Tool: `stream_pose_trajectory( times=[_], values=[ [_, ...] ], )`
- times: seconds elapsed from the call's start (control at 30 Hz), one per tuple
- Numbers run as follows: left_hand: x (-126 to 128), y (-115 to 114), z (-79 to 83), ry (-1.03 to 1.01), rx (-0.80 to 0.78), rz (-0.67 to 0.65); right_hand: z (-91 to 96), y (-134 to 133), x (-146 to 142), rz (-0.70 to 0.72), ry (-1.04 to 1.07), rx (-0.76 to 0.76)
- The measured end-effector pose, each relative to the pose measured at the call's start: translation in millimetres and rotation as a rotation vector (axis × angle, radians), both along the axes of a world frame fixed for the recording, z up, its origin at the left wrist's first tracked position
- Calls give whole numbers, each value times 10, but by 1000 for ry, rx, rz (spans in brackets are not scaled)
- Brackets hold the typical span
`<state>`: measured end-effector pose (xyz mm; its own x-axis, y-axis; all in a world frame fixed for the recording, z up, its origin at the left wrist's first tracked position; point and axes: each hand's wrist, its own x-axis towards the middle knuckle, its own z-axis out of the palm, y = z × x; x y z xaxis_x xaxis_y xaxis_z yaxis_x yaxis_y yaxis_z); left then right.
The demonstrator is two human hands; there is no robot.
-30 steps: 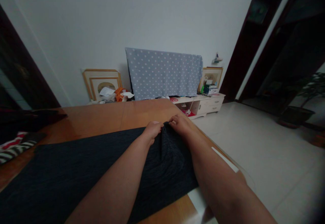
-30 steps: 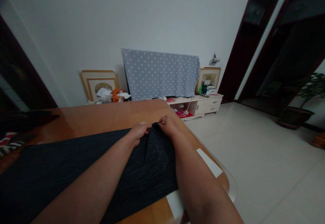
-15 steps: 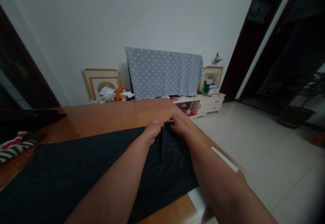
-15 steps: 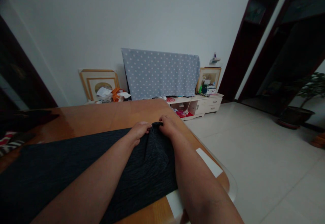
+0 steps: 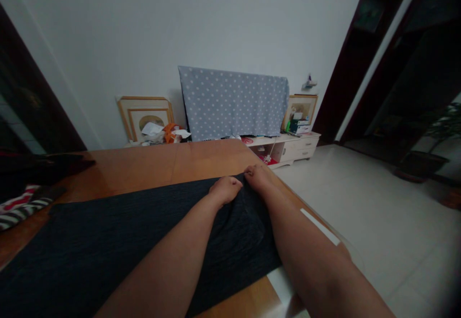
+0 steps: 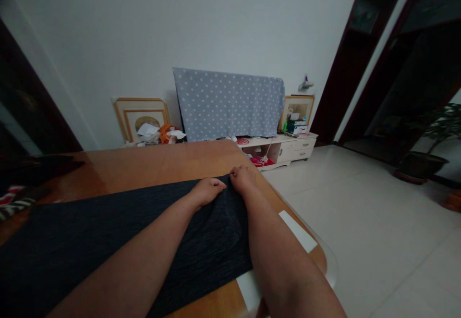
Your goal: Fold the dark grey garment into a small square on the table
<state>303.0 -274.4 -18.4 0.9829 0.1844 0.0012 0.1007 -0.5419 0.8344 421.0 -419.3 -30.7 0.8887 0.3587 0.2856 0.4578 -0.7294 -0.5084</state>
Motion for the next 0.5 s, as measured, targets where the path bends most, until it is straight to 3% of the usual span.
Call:
stream_pose_trajectory(
  times=[0.2, 0.5],
  values=[
    [-17, 5, 3, 5, 153, -16, 49, -24, 26, -52, 75, 196],
    [-78, -19, 78, 13, 221, -48, -67, 219, 28, 91, 459, 639]
  ],
)
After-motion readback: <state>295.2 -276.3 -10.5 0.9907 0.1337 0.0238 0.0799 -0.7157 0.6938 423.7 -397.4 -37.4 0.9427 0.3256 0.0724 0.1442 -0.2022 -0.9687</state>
